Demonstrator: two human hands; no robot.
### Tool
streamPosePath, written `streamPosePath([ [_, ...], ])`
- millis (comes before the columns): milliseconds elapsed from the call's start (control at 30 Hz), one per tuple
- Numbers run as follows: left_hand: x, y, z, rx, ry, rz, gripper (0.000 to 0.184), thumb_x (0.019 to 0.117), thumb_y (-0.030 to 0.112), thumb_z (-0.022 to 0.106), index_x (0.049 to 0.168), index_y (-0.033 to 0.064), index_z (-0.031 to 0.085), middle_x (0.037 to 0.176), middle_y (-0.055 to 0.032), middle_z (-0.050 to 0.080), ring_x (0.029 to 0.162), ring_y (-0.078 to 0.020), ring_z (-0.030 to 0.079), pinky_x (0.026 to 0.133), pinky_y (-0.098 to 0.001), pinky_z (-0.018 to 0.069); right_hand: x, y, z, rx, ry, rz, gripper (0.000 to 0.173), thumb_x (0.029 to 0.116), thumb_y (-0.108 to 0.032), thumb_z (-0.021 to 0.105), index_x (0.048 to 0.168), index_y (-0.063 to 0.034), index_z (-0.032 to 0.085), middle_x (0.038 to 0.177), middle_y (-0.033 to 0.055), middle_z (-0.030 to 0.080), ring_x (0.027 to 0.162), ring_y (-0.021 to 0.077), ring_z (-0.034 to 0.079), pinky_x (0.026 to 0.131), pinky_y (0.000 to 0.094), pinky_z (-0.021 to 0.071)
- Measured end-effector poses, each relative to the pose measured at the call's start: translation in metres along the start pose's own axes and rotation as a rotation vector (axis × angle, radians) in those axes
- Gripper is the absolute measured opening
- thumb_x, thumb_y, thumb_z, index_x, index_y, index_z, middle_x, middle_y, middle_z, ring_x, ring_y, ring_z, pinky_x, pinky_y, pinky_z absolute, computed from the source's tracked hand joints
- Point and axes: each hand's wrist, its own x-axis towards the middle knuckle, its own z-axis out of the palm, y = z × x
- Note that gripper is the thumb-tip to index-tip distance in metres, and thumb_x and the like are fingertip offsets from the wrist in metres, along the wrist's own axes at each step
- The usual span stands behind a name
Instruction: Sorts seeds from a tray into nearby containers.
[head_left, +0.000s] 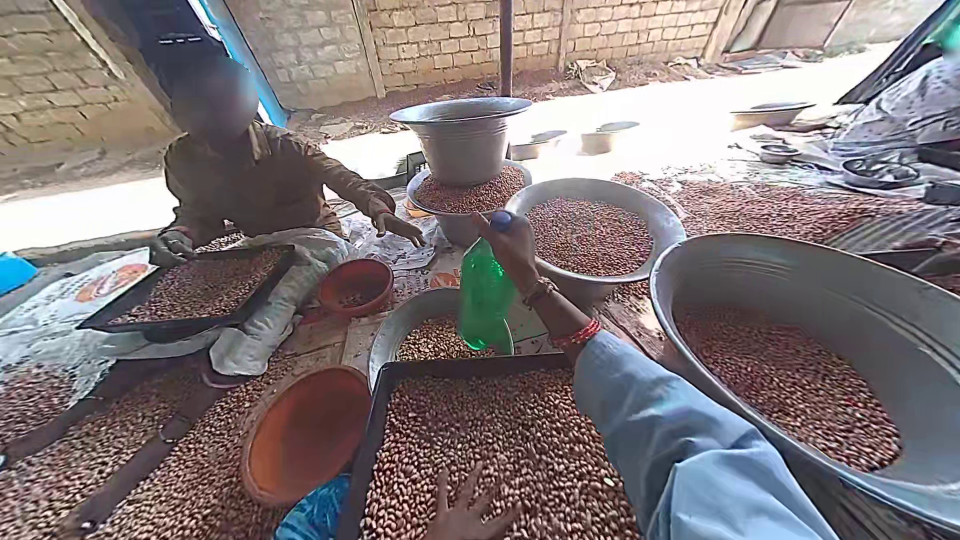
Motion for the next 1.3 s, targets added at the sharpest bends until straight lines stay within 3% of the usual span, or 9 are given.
streamPosePath([
  [133,-0.025,-0.057,-0.006,-0.005,0.13,-0.367,0.073,0.0961,0.054,0.064,0.154,0.0115,0.049,0.166,-0.0243,0.027,0.155,-0.051,0.011,0.115,-0.0789,-0.0062,0.004,0.012,0.093,-0.059,-0.201,0.033,0.037,0.0965,-0.041,0.073,0.099,-0.0046,0.073,0.087,0.0163,0.07,0.084,0.034,0.067,0.076,0.0574,0.0514],
  [200,-0.018,-0.08,-0.014,0.026,0.195,-0.492,0.082,0.0983,0.053,0.06,0.162,0.0098,0.033,0.168,-0.0271,0.02,0.156,-0.0492,0.011,0.119,-0.0725,-0.0081,0.003,0.001,0.119,-0.099,-0.321,-0.024,0.04,0.0955,-0.04,0.074,0.114,-0.0048,0.071,0.099,0.019,0.073,0.094,0.0375,0.07,0.082,0.0602,0.053],
  [400,0.054,-0.068,-0.045,-0.118,0.368,-0.598,0.091,0.099,0.066,0.049,0.167,0.0148,0.016,0.17,-0.0288,0.001,0.155,-0.0526,0.008,0.12,-0.0734,0.0035,0.005,0.019,0.118,-0.168,-0.593,0.066,0.077,0.1004,-0.046,0.065,0.162,-0.0176,0.03,0.153,0.0242,0.048,0.132,0.0422,0.056,0.107,0.0623,0.0443],
  [533,0.081,-0.02,-0.035,-0.186,0.343,-0.364,0.088,0.0981,0.067,0.049,0.166,0.0194,0.019,0.168,-0.0304,0.009,0.153,-0.0555,0.015,0.118,-0.0746,0.0158,-0.039,0.046,0.057,-0.098,-0.501,0.091,0.059,0.1048,-0.033,0.06,0.155,-0.007,0.042,0.152,0.0227,0.05,0.139,0.0342,0.051,0.116,0.0495,0.0403],
  [700,0.051,-0.012,0.0,-0.053,0.215,0.119,0.067,0.1002,0.052,0.055,0.161,0.0333,0.036,0.172,-0.0103,0.017,0.158,-0.0436,0.011,0.115,-0.0796,0.0013,-0.143,0.091,-0.036,-0.182,-0.355,0.064,0.027,0.1014,-0.012,0.058,0.123,-0.0006,0.069,0.121,0.0145,0.072,0.116,0.0238,0.067,0.101,0.0389,0.0534],
  [867,0.002,-0.046,-0.038,-0.063,0.096,-0.182,0.049,0.1056,0.034,0.055,0.154,0.0267,0.051,0.165,-0.0176,0.035,0.153,-0.0512,0.022,0.116,-0.0786,0.0064,-0.227,0.132,-0.093,-0.635,-0.488,0.32,0.045,0.0985,-0.02,0.064,0.141,-0.0067,0.061,0.15,0.0215,0.054,0.142,0.0416,0.048,0.115,0.0543,0.0404],
  [967,-0.031,-0.065,-0.045,-0.161,0.476,-0.19,0.038,0.1055,0.026,0.054,0.138,0.0115,0.067,0.145,-0.0208,0.059,0.139,-0.0456,0.05,0.117,-0.07,0.0257,-0.247,0.143,-0.063,-0.838,-0.546,0.164,0.057,0.0973,-0.034,0.06,0.15,-0.0141,0.055,0.157,0.0245,0.046,0.146,0.0481,0.04,0.119,0.0634,0.0291],
  [1100,-0.045,-0.113,-0.028,-0.102,0.973,-0.296,0.059,0.0955,0.016,0.062,0.15,-0.003,0.049,0.153,-0.0344,0.043,0.14,-0.0543,0.045,0.115,-0.0634,0.035,-0.235,0.131,0.017,-0.829,-0.683,0.116,0.054,0.1006,-0.031,0.056,0.153,-0.0165,0.051,0.157,0.0234,0.045,0.146,0.05,0.039,0.117,0.0695,0.0266],
  [1300,-0.064,-0.148,-0.01,-1.032,0.713,-0.426,0.065,0.1029,0.017,0.055,0.156,-0.0064,0.028,0.147,-0.027,0.049,0.131,-0.0225,0.054,0.111,-0.0371,0.043,-0.281,0.106,0.079,-0.48,-1.0,-0.109,0.054,0.1065,-0.032,0.047,0.16,-0.0222,0.042,0.168,0.0149,0.032,0.157,0.046,0.018,0.12,0.0766,0.0086],
])
